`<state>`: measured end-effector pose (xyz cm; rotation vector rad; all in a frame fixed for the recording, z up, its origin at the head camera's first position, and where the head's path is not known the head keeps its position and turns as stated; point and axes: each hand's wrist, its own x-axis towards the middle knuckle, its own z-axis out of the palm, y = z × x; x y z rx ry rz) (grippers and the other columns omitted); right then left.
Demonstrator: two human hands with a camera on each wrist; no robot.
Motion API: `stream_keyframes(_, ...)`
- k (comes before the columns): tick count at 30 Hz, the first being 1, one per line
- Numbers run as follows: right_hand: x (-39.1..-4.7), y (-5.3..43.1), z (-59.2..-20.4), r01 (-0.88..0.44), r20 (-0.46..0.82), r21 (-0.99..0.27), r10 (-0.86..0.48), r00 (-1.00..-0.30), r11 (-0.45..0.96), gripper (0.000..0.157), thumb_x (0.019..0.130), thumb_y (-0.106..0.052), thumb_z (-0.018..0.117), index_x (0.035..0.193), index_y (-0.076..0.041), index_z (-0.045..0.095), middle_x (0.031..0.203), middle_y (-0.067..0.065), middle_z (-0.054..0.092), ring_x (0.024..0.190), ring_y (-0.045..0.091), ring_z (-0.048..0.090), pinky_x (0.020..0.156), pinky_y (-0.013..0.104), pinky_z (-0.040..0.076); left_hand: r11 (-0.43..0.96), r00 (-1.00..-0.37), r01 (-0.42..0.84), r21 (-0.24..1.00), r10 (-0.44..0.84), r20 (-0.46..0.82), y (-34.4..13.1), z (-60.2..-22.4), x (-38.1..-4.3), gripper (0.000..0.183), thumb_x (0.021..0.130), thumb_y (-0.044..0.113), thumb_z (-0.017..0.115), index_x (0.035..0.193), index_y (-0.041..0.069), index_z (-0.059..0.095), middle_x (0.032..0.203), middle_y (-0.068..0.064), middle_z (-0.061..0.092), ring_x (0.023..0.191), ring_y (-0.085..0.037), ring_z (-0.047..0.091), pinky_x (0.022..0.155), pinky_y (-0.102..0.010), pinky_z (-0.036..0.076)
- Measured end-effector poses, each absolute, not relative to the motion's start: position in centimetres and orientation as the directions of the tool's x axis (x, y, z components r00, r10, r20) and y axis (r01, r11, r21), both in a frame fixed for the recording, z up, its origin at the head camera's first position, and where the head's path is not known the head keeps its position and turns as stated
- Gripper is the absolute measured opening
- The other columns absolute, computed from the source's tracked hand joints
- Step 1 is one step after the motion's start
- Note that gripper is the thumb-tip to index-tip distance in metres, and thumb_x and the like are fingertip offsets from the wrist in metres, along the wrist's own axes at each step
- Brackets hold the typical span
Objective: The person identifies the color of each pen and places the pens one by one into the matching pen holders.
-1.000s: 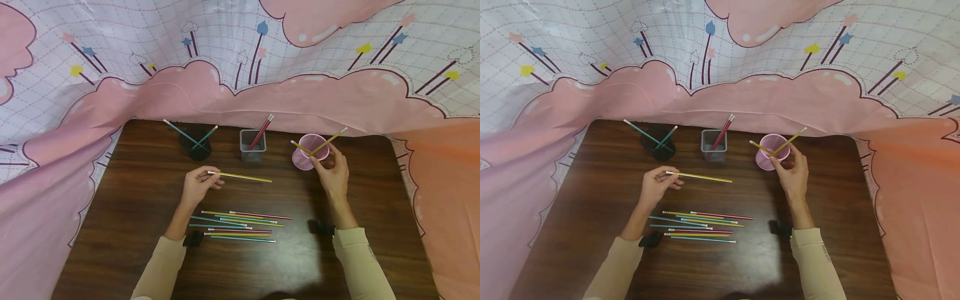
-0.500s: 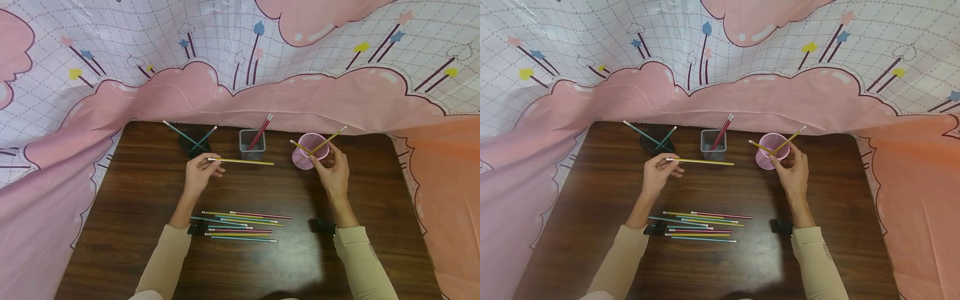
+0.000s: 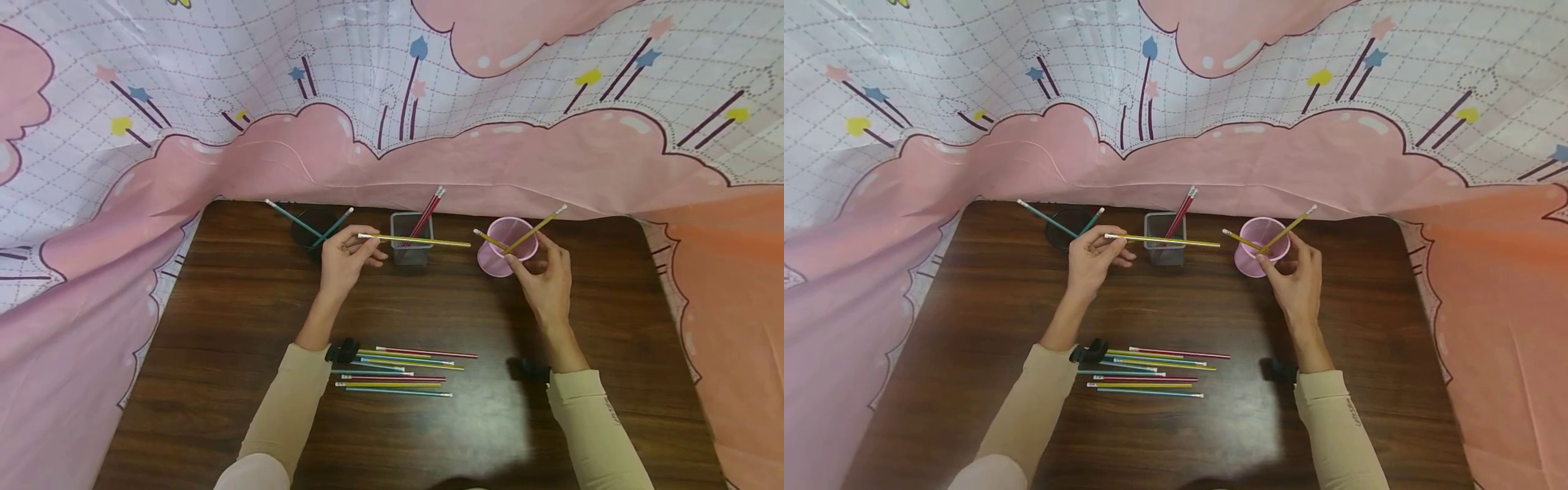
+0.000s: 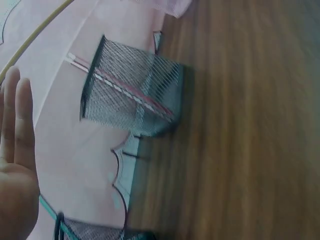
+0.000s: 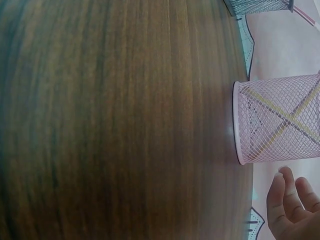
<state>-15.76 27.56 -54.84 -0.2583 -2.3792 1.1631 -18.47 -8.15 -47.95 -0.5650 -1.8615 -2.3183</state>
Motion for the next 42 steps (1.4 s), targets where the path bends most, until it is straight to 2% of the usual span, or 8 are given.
stream_keyframes(3, -15.9, 27.5, -54.7, -0.042, 0.329, -0.784, 0.357, -0.874, 0.620, 0.069, 0.068, -0.039, 0.078, 0.130, -0.031, 0.049, 0.115, 0.009, 0.048, 0.076, 0.029, 0.063, 0.070, 0.035, 0.045, -0.238, -0.920, 0.338, 0.910, 0.121, 0.373, -7.3, -47.6, -19.2, 0.016, 0.085, -0.003, 0.060, 0.099, -0.009, 0.060, 0.082, -0.035, 0.059, 0.061, -0.036, 0.063, 0.053, -0.045, 0.053)
stream_keyframes(8, -16.0, 27.6, -54.3, -0.043, 0.327, -0.782, 0.350, -0.878, 0.621, 0.070, 0.068, -0.041, 0.078, 0.130, -0.032, 0.048, 0.115, 0.010, 0.047, 0.077, 0.030, 0.063, 0.070, 0.037, 0.045, -0.234, -0.919, 0.343, 0.910, 0.119, 0.377, -6.2, -47.2, -20.0, 0.021, 0.085, -0.001, 0.060, 0.102, -0.013, 0.057, 0.078, -0.023, 0.064, 0.062, -0.046, 0.059, 0.053, -0.046, 0.053)
stream_keyframes(12, -16.0, 27.7, -54.2, -0.041, 0.328, -0.778, 0.348, -0.878, 0.627, 0.070, 0.068, -0.041, 0.078, 0.130, -0.033, 0.048, 0.115, 0.010, 0.047, 0.077, 0.030, 0.063, 0.069, 0.036, 0.045, -0.232, -0.922, 0.337, 0.913, 0.117, 0.370, -5.8, -47.1, -20.3, 0.021, 0.085, -0.001, 0.061, 0.102, -0.014, 0.057, 0.075, -0.020, 0.064, 0.061, -0.042, 0.060, 0.052, -0.046, 0.053)
stream_keyframes(16, -16.0, 27.7, -54.3, -0.045, 0.332, -0.776, 0.347, -0.877, 0.629, 0.069, 0.068, -0.041, 0.078, 0.130, -0.032, 0.048, 0.114, 0.009, 0.047, 0.076, 0.030, 0.063, 0.066, 0.027, 0.045, -0.218, -0.921, 0.338, 0.916, 0.124, 0.370, -5.2, -46.7, -20.5, 0.018, 0.084, -0.002, 0.061, 0.100, -0.012, 0.059, 0.077, -0.018, 0.065, 0.060, -0.037, 0.062, 0.052, -0.044, 0.053)
stream_keyframes(27, -16.0, 27.9, -54.5, -0.036, 0.327, -0.776, 0.353, -0.876, 0.629, 0.069, 0.068, -0.043, 0.078, 0.130, -0.034, 0.048, 0.115, 0.011, 0.047, 0.077, 0.029, 0.062, 0.063, 0.018, 0.042, -0.107, -0.922, 0.318, 0.942, 0.197, 0.334, -2.8, -45.6, -21.4, 0.018, 0.084, 0.004, 0.064, 0.098, -0.007, 0.063, 0.081, -0.026, 0.064, 0.062, -0.039, 0.062, 0.053, -0.041, 0.054)
stream_keyframes(30, -16.0, 28.0, -54.5, -0.031, 0.323, -0.776, 0.355, -0.877, 0.630, 0.069, 0.068, -0.043, 0.078, 0.130, -0.034, 0.048, 0.115, 0.011, 0.046, 0.077, 0.028, 0.062, 0.064, 0.021, 0.043, -0.066, -0.920, 0.307, 0.949, 0.233, 0.314, -2.0, -45.4, -21.8, 0.017, 0.084, 0.008, 0.065, 0.099, -0.002, 0.065, 0.082, -0.023, 0.065, 0.064, -0.039, 0.063, 0.053, -0.041, 0.054)
stream_keyframes(36, -15.8, 27.9, -54.7, -0.023, 0.319, -0.778, 0.363, -0.875, 0.628, 0.070, 0.067, -0.042, 0.079, 0.129, -0.032, 0.049, 0.114, 0.011, 0.046, 0.077, 0.028, 0.062, 0.071, 0.042, 0.047, 0.063, -0.918, 0.312, 0.948, 0.279, 0.284, -0.3, -44.8, -22.2, 0.017, 0.084, 0.013, 0.066, 0.099, 0.005, 0.067, 0.082, -0.015, 0.068, 0.062, -0.029, 0.065, 0.053, -0.039, 0.054)
stream_keyframes(42, -15.7, 27.8, -54.7, -0.032, 0.326, -0.776, 0.358, -0.875, 0.629, 0.070, 0.067, -0.042, 0.079, 0.129, -0.031, 0.050, 0.113, 0.010, 0.047, 0.076, 0.027, 0.062, 0.070, 0.041, 0.047, 0.105, -0.905, 0.327, 0.939, 0.320, 0.279, 0.9, -44.9, -22.2, 0.016, 0.083, 0.012, 0.066, 0.097, 0.005, 0.067, 0.080, -0.007, 0.069, 0.057, -0.015, 0.064, 0.052, -0.041, 0.053)
